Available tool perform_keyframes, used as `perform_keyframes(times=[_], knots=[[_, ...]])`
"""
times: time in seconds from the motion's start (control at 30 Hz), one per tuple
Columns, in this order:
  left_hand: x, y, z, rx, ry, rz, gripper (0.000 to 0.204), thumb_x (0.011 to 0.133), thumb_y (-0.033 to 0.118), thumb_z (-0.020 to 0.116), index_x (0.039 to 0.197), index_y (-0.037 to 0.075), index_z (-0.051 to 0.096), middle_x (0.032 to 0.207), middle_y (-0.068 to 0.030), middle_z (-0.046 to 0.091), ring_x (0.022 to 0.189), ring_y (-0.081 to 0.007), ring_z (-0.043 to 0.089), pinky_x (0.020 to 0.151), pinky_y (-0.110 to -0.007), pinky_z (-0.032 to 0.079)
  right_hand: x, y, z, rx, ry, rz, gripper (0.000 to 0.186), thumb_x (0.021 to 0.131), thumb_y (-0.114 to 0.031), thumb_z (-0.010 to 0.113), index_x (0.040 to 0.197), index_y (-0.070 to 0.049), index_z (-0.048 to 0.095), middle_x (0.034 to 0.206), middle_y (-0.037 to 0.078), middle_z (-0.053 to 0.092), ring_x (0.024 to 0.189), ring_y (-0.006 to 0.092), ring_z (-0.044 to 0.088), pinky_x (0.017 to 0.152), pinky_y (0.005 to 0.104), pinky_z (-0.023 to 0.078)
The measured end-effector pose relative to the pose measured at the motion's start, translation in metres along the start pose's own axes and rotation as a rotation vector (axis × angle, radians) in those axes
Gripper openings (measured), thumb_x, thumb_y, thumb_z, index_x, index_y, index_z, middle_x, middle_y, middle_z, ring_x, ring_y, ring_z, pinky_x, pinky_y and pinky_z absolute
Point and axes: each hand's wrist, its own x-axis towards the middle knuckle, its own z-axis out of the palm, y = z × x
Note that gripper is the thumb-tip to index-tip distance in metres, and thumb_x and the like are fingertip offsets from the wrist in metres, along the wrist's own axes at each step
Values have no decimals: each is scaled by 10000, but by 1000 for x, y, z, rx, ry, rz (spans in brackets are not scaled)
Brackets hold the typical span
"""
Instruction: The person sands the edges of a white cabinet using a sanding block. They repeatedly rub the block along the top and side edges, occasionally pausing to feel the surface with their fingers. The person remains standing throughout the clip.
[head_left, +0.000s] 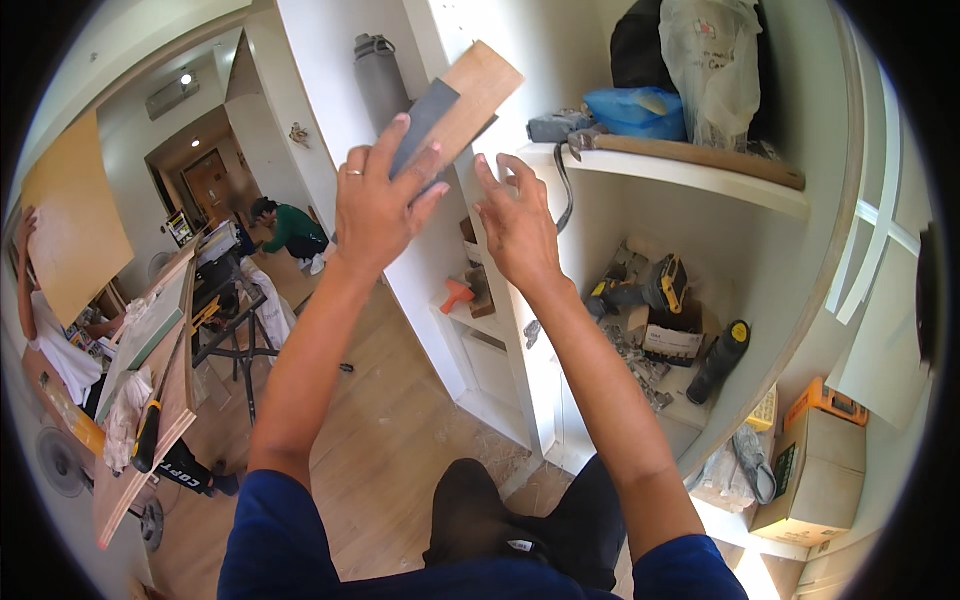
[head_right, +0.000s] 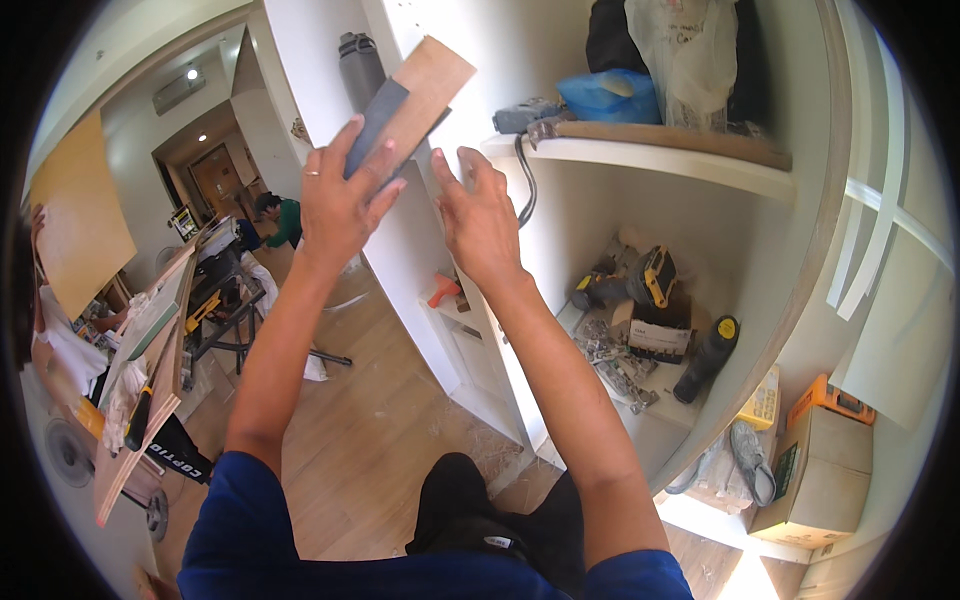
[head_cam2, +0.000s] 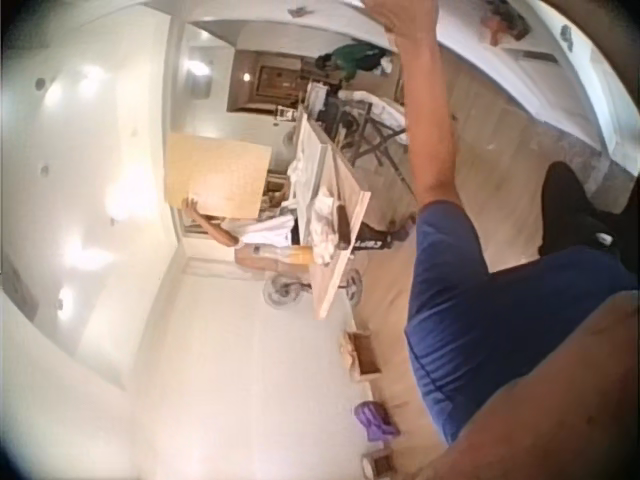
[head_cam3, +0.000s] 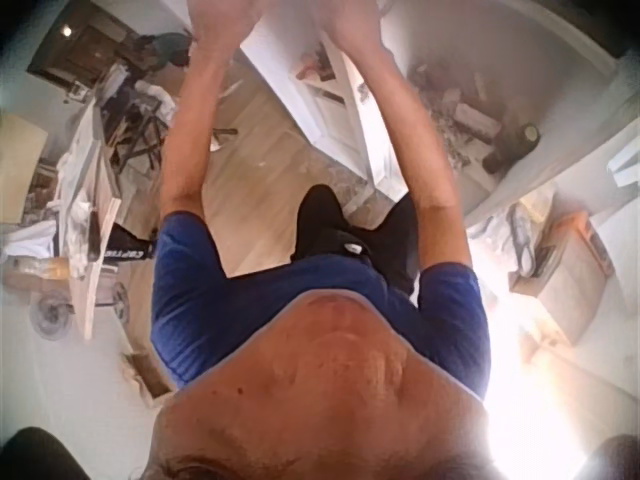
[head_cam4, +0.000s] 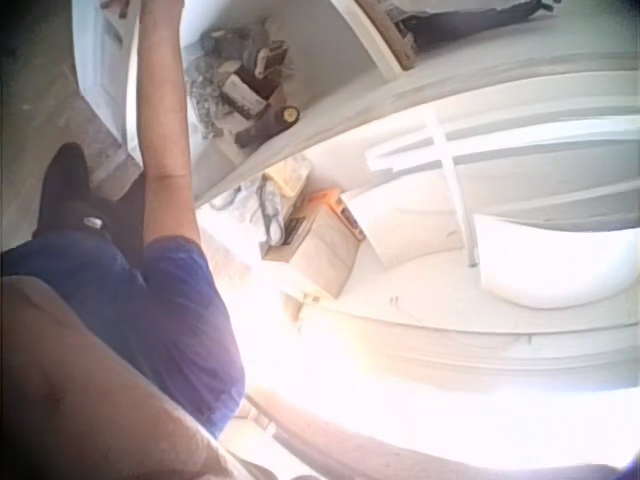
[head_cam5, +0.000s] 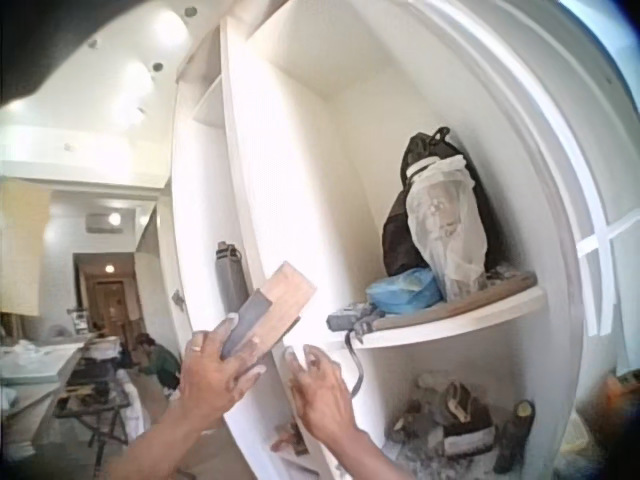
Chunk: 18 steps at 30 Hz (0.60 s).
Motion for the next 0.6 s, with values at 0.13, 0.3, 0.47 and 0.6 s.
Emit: perform_keyframes(times=[0.13,0.3,0.47,0.6], knots=[[25,-8,16,-49,67,36,540,791,258,925,1308,193,783,1494,-138,610,1060,-335,603,902,-419,515,-23,8,9,15,48,-52,670,957,-70,737,1589,-191,550,1639,160,481,1345,402,559,1102,478,517],[78,15,15,-88,17,8,529,790,230,857,1281,50,779,1447,-256,585,1151,-447,584,994,-519,479,-82,24,26,-25,17,-13,698,979,-71,692,1636,-130,462,1726,148,391,1507,419,455,1163,508,447],[-16,30,1,-243,22,29,519,823,200,922,1321,161,783,1490,-153,604,1235,-381,592,978,-439,505,-166,47,15,48,-126,236,615,1013,-75,680,1601,-65,499,1690,178,448,1477,445,507,1147,486,479],[-128,45,-27,-242,-245,107,551,804,229,930,1332,218,773,1532,-143,584,1184,-377,582,969,-457,487,-208,55,-11,308,13,593,508,1060,-189,696,1540,-74,577,1609,233,530,1361,375,637,1091,430,547]])
